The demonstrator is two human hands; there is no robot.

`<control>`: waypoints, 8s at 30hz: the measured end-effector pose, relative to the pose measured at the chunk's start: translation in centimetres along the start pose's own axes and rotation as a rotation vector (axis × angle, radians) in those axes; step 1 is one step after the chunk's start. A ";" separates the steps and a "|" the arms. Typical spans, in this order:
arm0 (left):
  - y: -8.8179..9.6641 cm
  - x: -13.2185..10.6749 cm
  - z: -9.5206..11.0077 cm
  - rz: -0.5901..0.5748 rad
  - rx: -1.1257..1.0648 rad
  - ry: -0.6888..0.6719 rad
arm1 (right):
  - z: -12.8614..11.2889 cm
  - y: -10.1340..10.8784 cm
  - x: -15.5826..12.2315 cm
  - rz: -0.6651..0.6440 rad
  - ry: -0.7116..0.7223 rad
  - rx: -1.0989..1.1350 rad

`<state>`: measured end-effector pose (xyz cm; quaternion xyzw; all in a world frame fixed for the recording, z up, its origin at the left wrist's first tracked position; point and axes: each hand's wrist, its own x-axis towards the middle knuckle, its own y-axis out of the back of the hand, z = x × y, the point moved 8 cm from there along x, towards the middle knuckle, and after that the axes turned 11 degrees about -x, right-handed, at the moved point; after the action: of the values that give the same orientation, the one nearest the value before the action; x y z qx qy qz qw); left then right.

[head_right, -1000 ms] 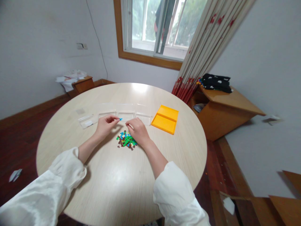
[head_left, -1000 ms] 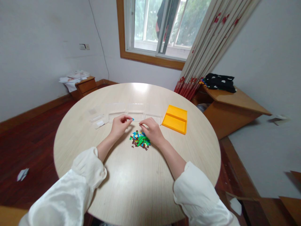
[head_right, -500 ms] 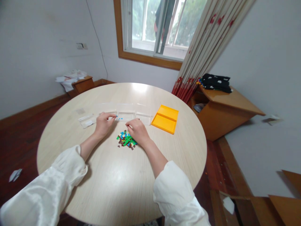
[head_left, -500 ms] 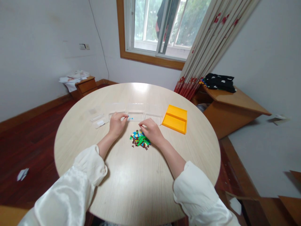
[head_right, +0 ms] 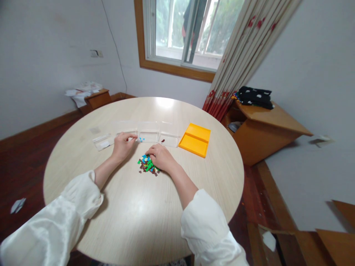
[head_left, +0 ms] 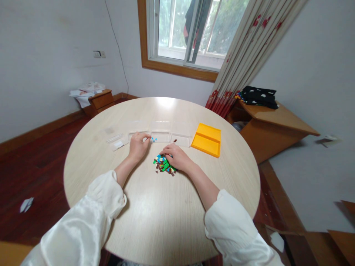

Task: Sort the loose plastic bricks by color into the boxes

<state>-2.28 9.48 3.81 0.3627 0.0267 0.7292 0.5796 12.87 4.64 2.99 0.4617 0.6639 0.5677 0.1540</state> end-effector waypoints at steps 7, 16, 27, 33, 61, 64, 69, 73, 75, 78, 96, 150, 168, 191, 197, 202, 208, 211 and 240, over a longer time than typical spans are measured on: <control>0.1 -0.1 0.3 0.009 -0.014 -0.005 | 0.9 -0.4 0.1 -0.010 -0.059 -0.040; 0.0 -0.3 0.6 0.018 -0.041 -0.062 | 1.8 1.9 -0.1 0.271 -0.114 0.060; 0.1 -0.4 0.5 0.045 -0.062 -0.114 | 4.9 2.3 -0.7 0.460 -0.407 0.467; 0.2 -0.4 0.5 0.056 -0.081 -0.119 | 5.7 4.3 -1.7 0.608 -0.469 0.420; 0.2 -0.6 0.8 0.038 -0.132 -0.129 | 3.2 2.0 -0.4 0.216 -0.113 0.044; 0.0 -0.6 0.8 0.018 -0.149 -0.125 | 2.5 1.2 -0.2 0.140 -0.068 0.034; -0.7 -0.8 1.1 -0.057 -0.179 -0.113 | 1.3 0.3 -0.1 0.059 0.007 0.010; -0.8 -0.8 1.1 -0.062 -0.171 -0.100 | 1.1 0.0 -0.1 0.024 0.019 -0.033; -0.8 -0.8 1.1 -0.064 -0.166 -0.099 | 1.1 0.0 -0.1 0.016 0.016 -0.042; -0.7 -0.8 1.2 -0.067 -0.167 -0.107 | 0.9 0.2 -0.1 0.015 0.019 -0.042; -0.6 -0.7 1.1 -0.048 -0.163 -0.101 | 0.9 0.5 -0.1 0.022 0.026 -0.054; -0.5 -0.8 1.0 -0.041 -0.158 -0.097 | 2.6 0.2 0.0 0.040 -0.136 -0.188; -0.6 -0.8 1.0 -0.037 -0.158 -0.096 | 3.2 -0.1 0.5 0.047 -0.291 -0.058; -3.8 -2.3 3.7 -0.481 -0.229 -0.193 | 3.4 -0.4 0.1 0.063 -0.228 -0.075; -4.2 -3.4 5.0 -0.681 -0.175 -0.318 | 3.9 -0.5 0.0 0.096 -0.239 -0.092; -4.7 -3.5 4.3 -0.711 -0.091 -0.335 | 3.8 -0.4 0.0 0.088 -0.251 -0.101; -4.5 -2.8 3.3 -0.627 -0.092 -0.293 | 3.5 0.9 -0.1 0.173 -0.280 -0.008; -4.2 -2.5 3.1 -0.572 -0.094 -0.281 | 3.4 1.2 -0.1 0.195 -0.279 0.020; -4.0 -1.8 0.1 -0.287 -0.686 0.259 | 4.0 1.4 -0.3 0.339 -0.361 0.485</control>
<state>1.15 9.22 1.18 0.0456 -0.0953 0.6470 0.7551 16.57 6.78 2.86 0.6815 0.6554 0.3202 0.0585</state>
